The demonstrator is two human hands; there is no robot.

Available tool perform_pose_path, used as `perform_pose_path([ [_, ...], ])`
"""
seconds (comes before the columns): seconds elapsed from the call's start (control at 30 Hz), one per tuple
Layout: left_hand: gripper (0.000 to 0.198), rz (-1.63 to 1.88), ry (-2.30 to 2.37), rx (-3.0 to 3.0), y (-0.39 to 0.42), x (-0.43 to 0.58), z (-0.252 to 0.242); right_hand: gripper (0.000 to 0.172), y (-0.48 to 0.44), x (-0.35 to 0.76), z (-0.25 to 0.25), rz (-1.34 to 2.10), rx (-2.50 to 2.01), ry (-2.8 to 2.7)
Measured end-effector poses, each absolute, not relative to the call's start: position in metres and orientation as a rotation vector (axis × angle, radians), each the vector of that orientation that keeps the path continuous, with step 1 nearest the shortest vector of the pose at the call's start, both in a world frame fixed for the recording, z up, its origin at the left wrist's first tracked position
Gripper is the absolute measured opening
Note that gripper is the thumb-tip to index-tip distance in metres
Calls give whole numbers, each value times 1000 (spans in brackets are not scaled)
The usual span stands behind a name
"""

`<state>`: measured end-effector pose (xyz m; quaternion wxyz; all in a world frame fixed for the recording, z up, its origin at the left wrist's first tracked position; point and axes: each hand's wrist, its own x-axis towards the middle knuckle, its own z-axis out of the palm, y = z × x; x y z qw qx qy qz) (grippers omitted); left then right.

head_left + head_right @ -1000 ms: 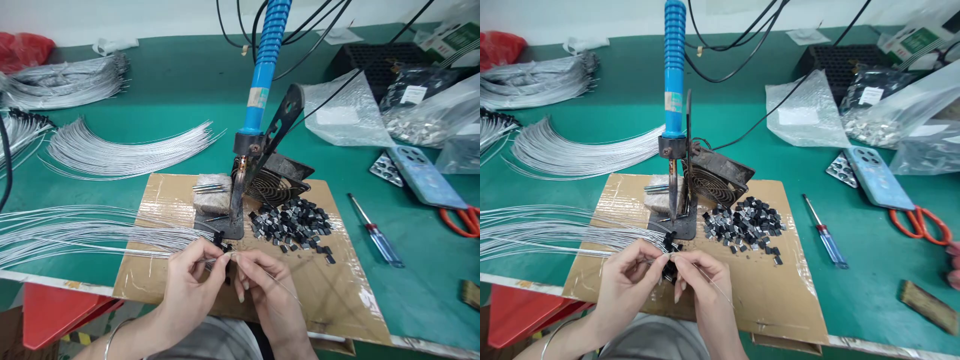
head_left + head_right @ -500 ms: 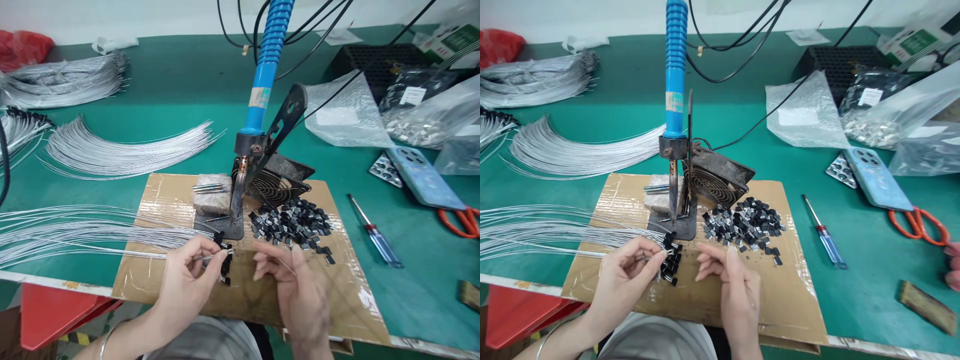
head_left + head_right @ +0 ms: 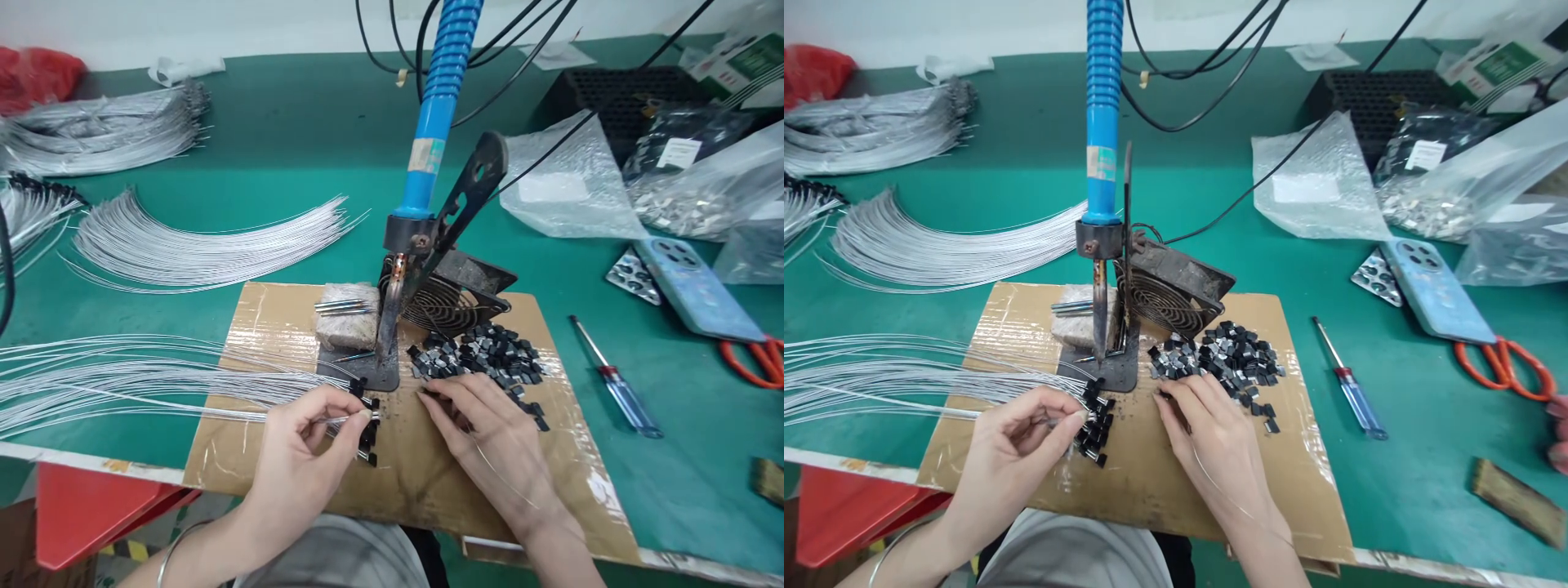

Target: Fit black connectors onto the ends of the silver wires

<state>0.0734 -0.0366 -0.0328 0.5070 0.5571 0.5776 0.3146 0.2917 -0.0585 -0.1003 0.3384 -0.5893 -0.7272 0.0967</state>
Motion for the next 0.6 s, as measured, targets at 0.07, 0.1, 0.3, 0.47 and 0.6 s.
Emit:
perform_pose_path([
  [0.07,11,757,1398,1365,-36,73,-32,11,-60,291,-100,240,-1541,-1883],
  [0.1,12,755,1401,1379,-36,73,-32,11,-61,291,-100,242,-1547,-1881],
  [0.3,13,759,1403,1432,-34,75,-30,6,-67,290,-100,284,-1627,-1825],
  [0.47,14,761,1402,1449,-34,75,-29,6,-72,276,-92,420,-1684,-1582],
  [0.6,14,762,1416,1461,-33,75,-30,9,-74,264,-81,558,-1607,-1271],
])
